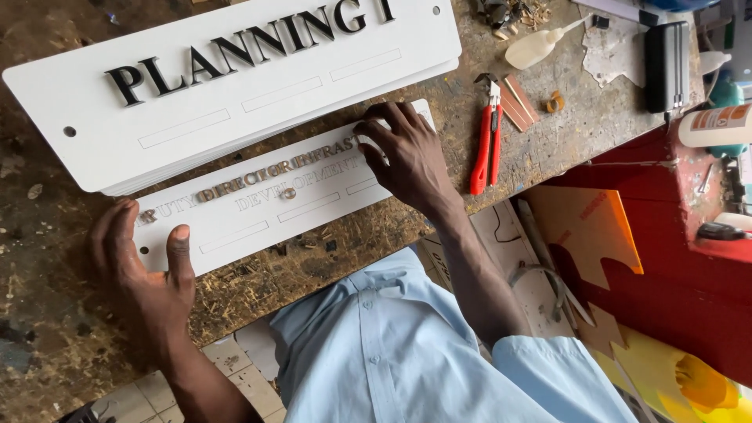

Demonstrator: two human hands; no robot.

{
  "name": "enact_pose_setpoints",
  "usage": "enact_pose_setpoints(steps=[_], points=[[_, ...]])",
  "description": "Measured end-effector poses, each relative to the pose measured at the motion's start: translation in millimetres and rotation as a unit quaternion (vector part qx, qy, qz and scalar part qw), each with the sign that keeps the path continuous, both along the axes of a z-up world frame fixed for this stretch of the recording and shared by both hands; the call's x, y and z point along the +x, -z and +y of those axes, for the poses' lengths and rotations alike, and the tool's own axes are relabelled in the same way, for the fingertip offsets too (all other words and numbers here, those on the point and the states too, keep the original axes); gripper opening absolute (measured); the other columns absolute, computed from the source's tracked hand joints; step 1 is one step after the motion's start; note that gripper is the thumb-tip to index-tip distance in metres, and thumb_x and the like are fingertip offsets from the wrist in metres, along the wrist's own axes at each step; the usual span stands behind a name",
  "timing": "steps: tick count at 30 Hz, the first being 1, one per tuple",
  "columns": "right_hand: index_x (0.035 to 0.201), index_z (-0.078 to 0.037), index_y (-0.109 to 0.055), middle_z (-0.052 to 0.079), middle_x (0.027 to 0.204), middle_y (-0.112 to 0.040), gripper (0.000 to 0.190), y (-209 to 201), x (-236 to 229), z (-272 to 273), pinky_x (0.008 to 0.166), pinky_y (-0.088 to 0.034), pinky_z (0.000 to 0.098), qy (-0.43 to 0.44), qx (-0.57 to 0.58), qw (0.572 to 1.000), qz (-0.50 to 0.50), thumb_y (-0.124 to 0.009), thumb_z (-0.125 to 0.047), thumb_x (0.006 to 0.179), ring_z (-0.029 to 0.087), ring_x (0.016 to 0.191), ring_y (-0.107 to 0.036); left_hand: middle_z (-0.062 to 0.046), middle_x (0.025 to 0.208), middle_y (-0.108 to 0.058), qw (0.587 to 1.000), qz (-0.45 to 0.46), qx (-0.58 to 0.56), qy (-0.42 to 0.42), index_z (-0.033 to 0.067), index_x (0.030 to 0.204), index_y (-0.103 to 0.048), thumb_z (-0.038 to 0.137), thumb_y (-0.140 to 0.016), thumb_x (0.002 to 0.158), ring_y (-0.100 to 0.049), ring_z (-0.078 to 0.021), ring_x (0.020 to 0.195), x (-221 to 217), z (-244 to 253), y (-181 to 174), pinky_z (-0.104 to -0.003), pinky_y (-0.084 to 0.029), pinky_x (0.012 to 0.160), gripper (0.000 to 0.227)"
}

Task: Manually removing cut-out letters from a plastic stencil sheet on a workbench.

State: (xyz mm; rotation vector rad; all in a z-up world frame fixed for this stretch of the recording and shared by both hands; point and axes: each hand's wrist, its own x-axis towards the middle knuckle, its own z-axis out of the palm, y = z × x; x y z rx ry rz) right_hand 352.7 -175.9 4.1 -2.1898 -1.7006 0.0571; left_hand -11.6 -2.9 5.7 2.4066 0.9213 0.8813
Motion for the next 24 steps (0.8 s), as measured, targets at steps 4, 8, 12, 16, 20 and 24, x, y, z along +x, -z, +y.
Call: enact_pose_setpoints(steps=[4,8,12,16,20,24], points=[[0.130,-0.016,-0.073,0.010,0.142,-0.068,0.020,-0.2,-0.5,0.8,0.086,-0.063,0.0416,0.003,-0.008,1.000,0.007,-0.078,-0.019,0.110,0.029,0.120,-0.065,-0.036,0.153,-0.059,1.000,-0.010,0.007,0.009,-0.0188,0.155,-0.062,0.028,-0.069,0.126,-0.059,-0.0485,0.141,1.3,1.1,-0.5,-0.061,-0.053,0.118,0.055],[0.128,-0.015,-0.073,0.010,0.139,-0.068,0.019,-3.8,-1.1,1.2,0.084,-0.061,0.0425,0.004,-0.007,1.000,0.002,-0.078,-0.021,0.111,0.030,0.117,-0.065,-0.035,0.154,-0.059,1.000,-0.007,0.001,0.004,-0.0185,0.154,-0.063,0.027,-0.070,0.126,-0.059,-0.0488,0.142,2.5,0.0,-1.8,-0.062,-0.053,0.118,0.054],[0.128,-0.015,-0.073,0.010,0.141,-0.068,0.020,-2.7,-0.1,1.0,0.084,-0.061,0.0420,0.002,-0.005,1.000,-0.003,-0.079,-0.021,0.110,0.028,0.117,-0.066,-0.036,0.152,-0.058,1.000,-0.019,-0.003,0.011,-0.0196,0.153,-0.062,0.026,-0.069,0.126,-0.059,-0.0486,0.141,3.5,0.9,0.2,-0.062,-0.053,0.119,0.053],[0.129,-0.015,-0.072,0.011,0.139,-0.068,0.019,-5.7,-0.1,0.7,0.087,-0.059,0.0441,0.000,-0.011,1.000,0.001,-0.076,-0.023,0.112,0.030,0.117,-0.064,-0.037,0.151,-0.059,1.000,-0.023,0.006,0.015,-0.0205,0.152,-0.063,0.025,-0.069,0.127,-0.061,-0.0502,0.138,5.6,-0.2,-4.2,-0.062,-0.054,0.116,0.052],[0.128,-0.014,-0.073,0.011,0.138,-0.068,0.019,-7.8,-0.7,0.9,0.086,-0.059,0.0443,0.000,-0.010,1.000,-0.001,-0.079,-0.022,0.111,0.030,0.117,-0.064,-0.036,0.152,-0.059,1.000,-0.016,-0.002,0.008,-0.0201,0.152,-0.064,0.027,-0.069,0.127,-0.060,-0.0485,0.140,3.8,0.0,-1.4,-0.061,-0.055,0.116,0.054],[0.128,-0.015,-0.073,0.010,0.140,-0.069,0.020,-6.7,0.1,1.0,0.087,-0.058,0.0437,-0.005,-0.006,1.000,0.000,-0.078,-0.021,0.110,0.030,0.119,-0.065,-0.037,0.151,-0.058,1.000,-0.019,0.001,0.017,-0.0210,0.152,-0.062,0.024,-0.069,0.126,-0.061,-0.0490,0.138,4.6,0.6,-4.7,-0.061,-0.057,0.115,0.052]])
